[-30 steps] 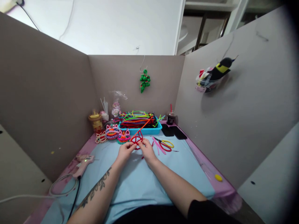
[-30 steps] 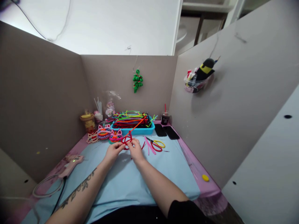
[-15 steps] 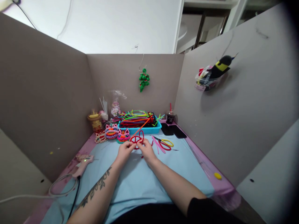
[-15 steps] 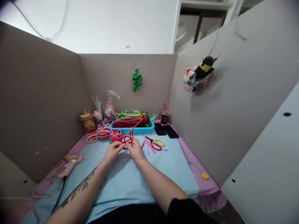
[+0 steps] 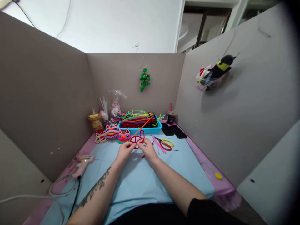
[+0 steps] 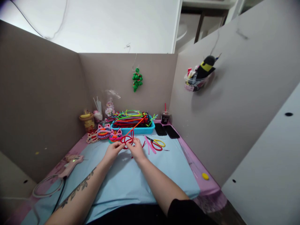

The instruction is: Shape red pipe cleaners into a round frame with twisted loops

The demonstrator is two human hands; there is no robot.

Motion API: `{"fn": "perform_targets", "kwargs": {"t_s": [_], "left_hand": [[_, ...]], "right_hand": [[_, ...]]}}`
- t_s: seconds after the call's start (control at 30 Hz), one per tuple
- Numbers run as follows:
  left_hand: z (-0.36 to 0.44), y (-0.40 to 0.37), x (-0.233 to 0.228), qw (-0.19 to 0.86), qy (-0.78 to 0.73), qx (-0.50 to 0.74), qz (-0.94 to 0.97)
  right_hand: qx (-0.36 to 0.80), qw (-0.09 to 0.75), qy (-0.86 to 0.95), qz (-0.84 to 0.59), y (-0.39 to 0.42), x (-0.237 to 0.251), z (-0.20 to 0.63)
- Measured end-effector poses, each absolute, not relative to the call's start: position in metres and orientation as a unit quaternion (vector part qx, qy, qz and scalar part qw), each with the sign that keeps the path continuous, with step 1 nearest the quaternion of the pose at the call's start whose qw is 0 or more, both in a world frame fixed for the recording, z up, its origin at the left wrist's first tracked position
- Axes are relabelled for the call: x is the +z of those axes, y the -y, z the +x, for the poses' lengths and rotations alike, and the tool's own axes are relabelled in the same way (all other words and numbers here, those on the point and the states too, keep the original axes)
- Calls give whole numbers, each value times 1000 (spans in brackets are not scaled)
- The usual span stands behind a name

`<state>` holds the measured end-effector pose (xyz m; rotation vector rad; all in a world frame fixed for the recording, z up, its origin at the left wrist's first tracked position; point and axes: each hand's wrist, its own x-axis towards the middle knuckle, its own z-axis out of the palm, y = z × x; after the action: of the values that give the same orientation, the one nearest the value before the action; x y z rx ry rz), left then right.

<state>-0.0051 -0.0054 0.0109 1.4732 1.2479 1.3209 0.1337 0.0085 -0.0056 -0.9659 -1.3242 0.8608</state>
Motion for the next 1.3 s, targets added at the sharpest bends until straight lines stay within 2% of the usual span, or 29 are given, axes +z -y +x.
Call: {"fn": "perform_targets", "kwargs": {"t_s": [0.17,0.23,0.53,0.63,0.8,1.0,1.13,1.3], "left_hand": [[-7,5,14,373,-508,521,575],[-7,6,15,386,-504,512,578],[-3,11,20,449,-461,445,623],[-3,11,20,452,-463,451,615],[-7,9,20,437,-483,481,587],[-12,5,18,442,-498,500,554],[-14,3,15,436,-511,514,533],[-14,3,13,442,-524,510,520]], "right_hand": [[335,676,485,-443,-26,-11,152],[317,681,485,-448,-32,-9,162],[258,552,683,-403,-31,6,177],[229,546,686,-423,-31,5,178],[114,523,669,-516,-33,0,183],[97,459,678,-566,-35,-3,183],[161,506,634,-562,-33,0,182],[202,587,620,-480,-22,4,175]]}}
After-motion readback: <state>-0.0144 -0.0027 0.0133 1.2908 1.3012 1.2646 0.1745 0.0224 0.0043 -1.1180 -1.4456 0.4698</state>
